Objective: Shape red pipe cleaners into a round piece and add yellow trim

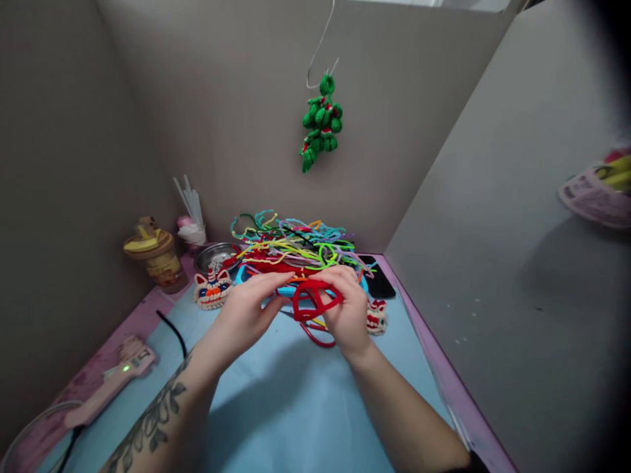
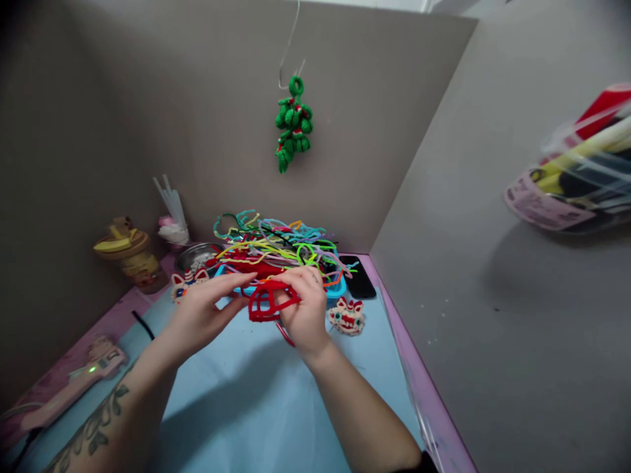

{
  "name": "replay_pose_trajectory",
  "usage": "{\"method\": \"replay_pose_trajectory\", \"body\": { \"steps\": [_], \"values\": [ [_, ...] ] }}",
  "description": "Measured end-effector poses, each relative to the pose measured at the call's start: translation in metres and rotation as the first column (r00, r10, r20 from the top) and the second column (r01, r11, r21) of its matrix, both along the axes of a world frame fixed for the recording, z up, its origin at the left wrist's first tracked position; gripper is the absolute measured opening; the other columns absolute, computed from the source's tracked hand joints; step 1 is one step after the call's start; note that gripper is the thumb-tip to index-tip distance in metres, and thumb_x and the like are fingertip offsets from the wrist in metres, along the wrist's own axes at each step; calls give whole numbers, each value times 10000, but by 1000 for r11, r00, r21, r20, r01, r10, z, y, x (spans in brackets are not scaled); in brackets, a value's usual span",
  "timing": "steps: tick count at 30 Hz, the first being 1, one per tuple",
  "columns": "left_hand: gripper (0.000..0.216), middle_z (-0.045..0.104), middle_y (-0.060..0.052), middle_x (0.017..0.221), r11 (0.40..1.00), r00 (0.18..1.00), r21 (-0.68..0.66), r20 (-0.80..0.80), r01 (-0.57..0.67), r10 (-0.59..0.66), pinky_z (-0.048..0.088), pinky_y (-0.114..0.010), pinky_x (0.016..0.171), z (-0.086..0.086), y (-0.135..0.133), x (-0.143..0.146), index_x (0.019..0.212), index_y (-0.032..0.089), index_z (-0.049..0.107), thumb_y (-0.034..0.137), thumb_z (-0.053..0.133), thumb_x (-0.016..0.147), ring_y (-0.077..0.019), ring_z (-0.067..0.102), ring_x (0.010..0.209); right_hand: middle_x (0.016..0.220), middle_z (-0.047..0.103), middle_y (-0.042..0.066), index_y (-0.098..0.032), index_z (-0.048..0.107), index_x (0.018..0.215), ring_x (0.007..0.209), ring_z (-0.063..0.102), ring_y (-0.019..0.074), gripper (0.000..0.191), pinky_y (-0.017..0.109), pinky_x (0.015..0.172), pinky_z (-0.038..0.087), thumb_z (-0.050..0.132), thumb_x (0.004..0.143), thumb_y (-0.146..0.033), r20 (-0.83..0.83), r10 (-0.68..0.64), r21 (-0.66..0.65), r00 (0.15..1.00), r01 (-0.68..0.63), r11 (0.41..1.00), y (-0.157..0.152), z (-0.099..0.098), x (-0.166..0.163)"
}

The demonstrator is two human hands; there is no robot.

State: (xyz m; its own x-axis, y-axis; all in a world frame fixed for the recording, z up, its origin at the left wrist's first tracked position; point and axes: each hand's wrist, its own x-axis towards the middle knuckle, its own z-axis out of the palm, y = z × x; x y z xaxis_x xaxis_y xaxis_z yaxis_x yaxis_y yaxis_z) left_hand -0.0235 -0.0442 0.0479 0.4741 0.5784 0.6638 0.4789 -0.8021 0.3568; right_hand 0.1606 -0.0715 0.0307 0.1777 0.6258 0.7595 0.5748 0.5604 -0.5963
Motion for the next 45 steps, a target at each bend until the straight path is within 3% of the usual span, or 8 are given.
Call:
{"method": "replay_pose_trajectory", "body": {
  "steps": [10,15,20,28,33,37,41,45],
  "values": [
    [291,736,-62,1040,999,1000,-37,-8,30,-30,559,-271,817,1,-2,2,1122,185,659,163,568,846,-161,698,912,857,685,43,-203,684,855,818,641,189,98,327,759,513,650,764,-210,-213,35,-158,976,-70,985,2,-10,-12],
    [182,759,-38,854,994,999,96,-6,-51,52,566,-254,698,-6,-1,4,946,181,704,150,568,830,-151,706,732,830,692,38,-220,675,854,834,624,197,83,347,764,495,627,787,-205,-51,-2,-33,999,0,999,-2,-11,-14],
    [119,740,-44,752,942,992,311,34,-125,120,544,-253,642,-12,-2,9,846,159,687,158,568,839,-150,682,650,735,689,15,-232,675,823,751,599,181,93,378,789,441,598,827,-179,129,-118,129,985,102,986,-4,-11,-14],
    [164,689,-30,641,888,975,415,-11,-198,222,490,-233,564,-13,-8,14,777,167,663,173,530,872,-130,630,568,715,688,8,-239,685,795,743,606,177,87,393,837,443,612,830,-209,93,-142,94,986,133,987,-3,-15,-16],
    [148,736,-56,748,946,988,284,57,-156,146,543,-250,640,-12,-5,12,855,152,694,145,546,842,-150,678,647,847,718,42,-226,689,895,850,619,204,113,370,813,476,623,804,-215,50,-46,-21,998,47,999,0,-11,-13],
    [224,757,-70,877,992,992,38,50,-117,116,564,-254,662,-5,-3,9,1006,169,707,203,578,826,-158,700,706,822,717,39,-217,695,834,816,643,200,90,351,780,497,615,797,-230,-62,-5,-125,998,-3,992,2,-9,-10],
    [272,760,-67,904,982,996,-182,64,-56,68,548,-227,591,2,-4,9,1047,172,707,190,558,821,-146,694,663,855,722,38,-195,674,887,794,666,195,154,317,720,524,640,737,-208,-238,19,-244,971,-79,967,5,-11,-10],
    [259,764,-41,877,980,997,-195,46,-46,55,547,-229,610,0,-3,9,1029,191,711,189,567,814,-151,701,686,891,721,46,-206,658,941,839,658,203,188,332,759,519,631,755,-213,-183,37,-234,982,-80,969,5,-14,-12]
  ]
}}
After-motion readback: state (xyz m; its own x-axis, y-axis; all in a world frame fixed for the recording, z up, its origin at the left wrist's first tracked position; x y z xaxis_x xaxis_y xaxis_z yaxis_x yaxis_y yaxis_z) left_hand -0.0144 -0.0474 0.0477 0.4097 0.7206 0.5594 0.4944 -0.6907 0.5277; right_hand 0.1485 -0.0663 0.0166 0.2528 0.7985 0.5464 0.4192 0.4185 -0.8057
